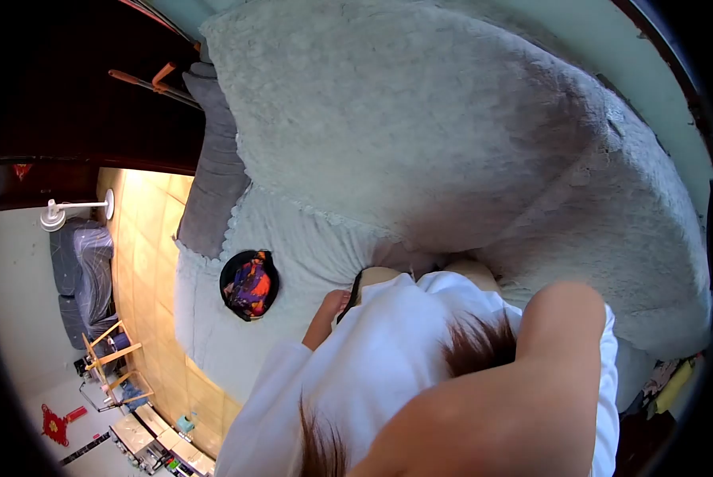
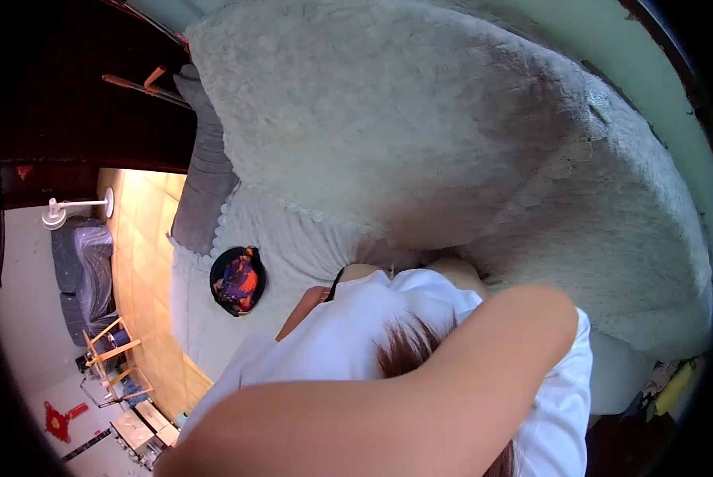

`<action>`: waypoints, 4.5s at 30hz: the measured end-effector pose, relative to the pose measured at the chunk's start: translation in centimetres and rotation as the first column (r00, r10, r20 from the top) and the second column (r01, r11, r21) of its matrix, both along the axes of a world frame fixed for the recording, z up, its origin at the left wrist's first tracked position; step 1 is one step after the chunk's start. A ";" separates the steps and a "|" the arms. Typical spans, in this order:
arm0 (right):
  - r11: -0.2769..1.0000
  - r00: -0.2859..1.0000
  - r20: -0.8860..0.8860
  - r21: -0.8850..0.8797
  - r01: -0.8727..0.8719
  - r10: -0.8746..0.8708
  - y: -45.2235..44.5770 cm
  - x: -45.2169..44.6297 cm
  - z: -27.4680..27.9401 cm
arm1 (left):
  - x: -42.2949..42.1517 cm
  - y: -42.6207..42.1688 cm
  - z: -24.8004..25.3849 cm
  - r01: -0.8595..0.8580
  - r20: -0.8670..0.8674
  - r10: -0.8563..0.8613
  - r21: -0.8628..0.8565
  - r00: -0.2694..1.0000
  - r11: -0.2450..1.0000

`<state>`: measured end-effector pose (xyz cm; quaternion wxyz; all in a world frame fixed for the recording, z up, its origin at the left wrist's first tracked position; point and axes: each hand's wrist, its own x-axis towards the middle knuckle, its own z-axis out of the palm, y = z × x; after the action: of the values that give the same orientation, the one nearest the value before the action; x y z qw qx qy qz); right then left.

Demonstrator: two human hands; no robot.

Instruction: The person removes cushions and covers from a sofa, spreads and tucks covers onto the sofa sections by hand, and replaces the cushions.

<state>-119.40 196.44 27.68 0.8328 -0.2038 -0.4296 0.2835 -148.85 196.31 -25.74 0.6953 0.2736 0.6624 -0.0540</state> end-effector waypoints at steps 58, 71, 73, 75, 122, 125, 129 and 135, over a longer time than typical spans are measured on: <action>0.038 0.924 0.376 -0.926 0.375 0.073 -4.3 25.1 -16.9 | 18.5 18.5 22.6 0.225 0.268 -0.504 0.659 0.821 0.717; -0.035 0.819 0.504 -0.846 0.532 0.273 12.1 25.1 -20.0 | 36.7 31.8 31.9 0.570 -0.381 -0.657 0.817 0.651 0.091; -0.078 0.828 0.478 -0.851 0.519 0.292 12.5 25.7 -19.7 | 37.3 31.6 32.6 0.611 -0.448 -0.630 0.789 0.635 0.055; -0.052 0.823 0.493 -0.849 0.526 0.280 12.3 26.0 -19.6 | 37.9 31.5 32.4 0.603 -0.432 -0.643 0.795 0.633 0.060; -0.641 0.907 -0.248 -0.644 -0.417 -0.342 -82.8 -25.4 -36.9 | -11.1 -23.8 17.8 0.832 -0.203 -0.825 0.320 0.527 0.453; -0.563 0.979 -0.121 -0.804 -0.192 -0.161 -74.2 -17.6 -36.7 | -14.8 -26.7 18.9 0.625 -0.064 -0.630 0.239 0.774 0.744; -0.258 0.981 -0.033 -0.963 -0.083 -0.192 -62.3 -11.7 -32.3 | -22.8 -30.6 20.2 0.208 -0.012 -0.208 0.111 0.978 0.972; -0.352 0.984 -0.108 -0.935 -0.051 0.144 -54.8 -14.4 -30.4 | -39.5 -44.1 21.6 -0.339 -0.159 0.353 0.109 0.922 0.934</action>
<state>-133.84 141.68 -2.75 0.2704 -0.7681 -0.0536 0.5779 -188.37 152.21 -4.11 0.6211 0.1740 0.7608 0.0722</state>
